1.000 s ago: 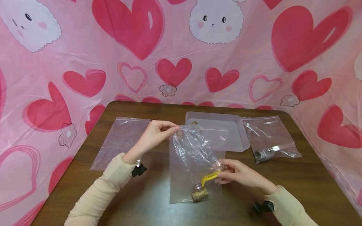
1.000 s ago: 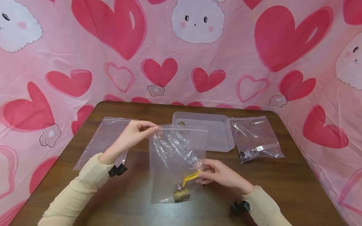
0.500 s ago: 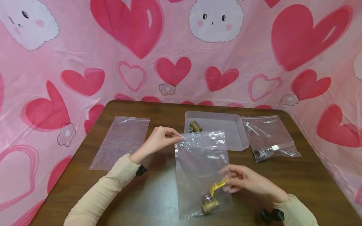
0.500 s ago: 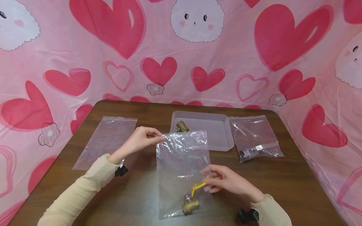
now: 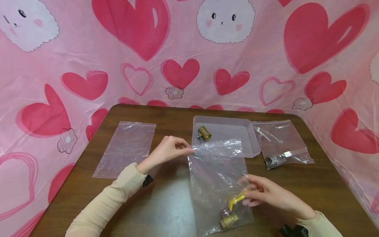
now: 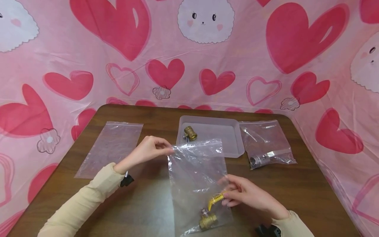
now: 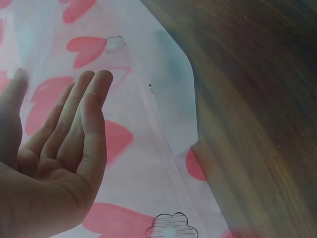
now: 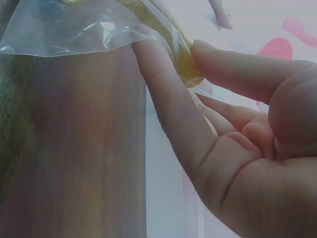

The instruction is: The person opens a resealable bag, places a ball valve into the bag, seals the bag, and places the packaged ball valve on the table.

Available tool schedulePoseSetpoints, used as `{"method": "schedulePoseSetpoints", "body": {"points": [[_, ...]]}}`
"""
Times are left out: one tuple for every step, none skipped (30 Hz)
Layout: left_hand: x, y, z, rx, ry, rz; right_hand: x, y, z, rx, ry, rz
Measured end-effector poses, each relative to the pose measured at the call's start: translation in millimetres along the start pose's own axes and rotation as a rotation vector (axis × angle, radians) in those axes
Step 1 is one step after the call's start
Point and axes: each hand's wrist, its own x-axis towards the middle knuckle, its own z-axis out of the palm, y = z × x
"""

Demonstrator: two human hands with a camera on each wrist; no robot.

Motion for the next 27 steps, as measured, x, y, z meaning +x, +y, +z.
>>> {"method": "schedulePoseSetpoints", "body": {"points": [[-0.4,0.1,0.0,0.003,0.002,-0.001,-1.5,0.2,-0.7,-0.003,-0.001,-0.001],[-0.9,-0.1,-0.2,0.004,0.004,0.000,-3.2,0.4,-1.5,-0.007,-0.001,-0.003],[-1.5,-0.2,-0.7,0.007,0.007,-0.004,-5.0,0.6,-2.3,-0.011,-0.001,-0.004],[-2.2,-0.3,-1.3,0.009,0.009,-0.008,-6.8,0.7,-3.1,-0.016,-0.001,-0.004],[-2.9,-0.6,-2.1,0.007,0.012,-0.014,-8.7,1.0,-4.0,-0.023,-0.001,-0.005],[-3.7,-0.9,-3.0,0.006,0.015,-0.019,-10.6,1.3,-5.0,-0.027,0.000,-0.005],[-4.4,-1.2,-3.8,0.002,0.017,-0.021,-12.6,1.6,-6.0,-0.029,0.001,-0.001],[-5.3,-2.0,-4.7,0.000,0.019,-0.015,-14.6,2.0,-6.9,-0.030,0.003,0.001],[-6.2,-2.4,-5.5,-0.004,0.020,-0.016,-16.5,2.6,-7.7,-0.032,0.004,0.002],[-6.9,-3.2,-6.1,-0.009,0.021,-0.013,-18.4,3.2,-8.7,-0.031,0.006,0.003],[-7.6,-4.0,-6.6,-0.014,0.022,-0.011,-20.4,3.7,-9.5,-0.028,0.008,0.002],[-8.3,-4.9,-7.0,-0.016,0.025,-0.009,-22.4,4.3,-10.5,-0.022,0.010,0.002],[-9.0,-5.9,-7.2,-0.015,0.026,-0.007,-24.6,4.7,-11.3,-0.018,0.013,0.003],[-9.9,-6.7,-7.5,-0.016,0.027,-0.005,-26.9,5.1,-12.4,-0.013,0.015,-0.001],[-10.5,-7.4,-7.7,-0.021,0.027,-0.010,-29.6,5.4,-13.6,-0.007,0.017,-0.005],[-11.0,-8.4,-7.8,-0.020,0.028,-0.013,-32.5,5.8,-14.9,0.000,0.021,-0.008],[-11.7,-9.2,-8.2,-0.017,0.029,-0.014,-35.7,6.3,-16.5,0.008,0.022,-0.012],[-12.3,-10.1,-8.4,-0.016,0.027,-0.017,-39.1,6.9,-18.1,0.015,0.024,-0.017],[-12.7,-10.8,-8.6,-0.014,0.026,-0.021,-42.7,7.8,-20.1,0.022,0.025,-0.022],[-13.1,-11.7,-8.8,-0.015,0.025,-0.022,-46.5,9.0,-22.4,0.033,0.020,-0.028],[-13.3,-12.6,-9.1,-0.013,0.024,-0.026,-50.4,10.2,-24.8,0.039,0.019,-0.035],[-13.4,-13.3,-9.3,-0.010,0.024,-0.030,-54.3,11.3,-27.3,0.041,0.018,-0.043],[-13.6,-14.0,-9.6,-0.012,0.022,-0.034,-58.0,12.1,-30.2,0.045,0.013,-0.047],[-13.7,-14.6,-9.8,-0.013,0.020,-0.038,-61.6,12.8,-33.5,0.046,0.007,-0.049],[-13.8,-14.9,-10.0,-0.015,0.018,-0.040,-65.2,13.4,-37.3,0.048,0.002,-0.051],[-13.9,-15.1,-10.2,-0.016,0.016,-0.042,-68.8,13.7,-41.2,0.052,-0.005,-0.051],[-13.9,-15.0,-10.5,-0.019,0.013,-0.046,-72.3,13.9,-45.1,0.055,-0.009,-0.048]]}}
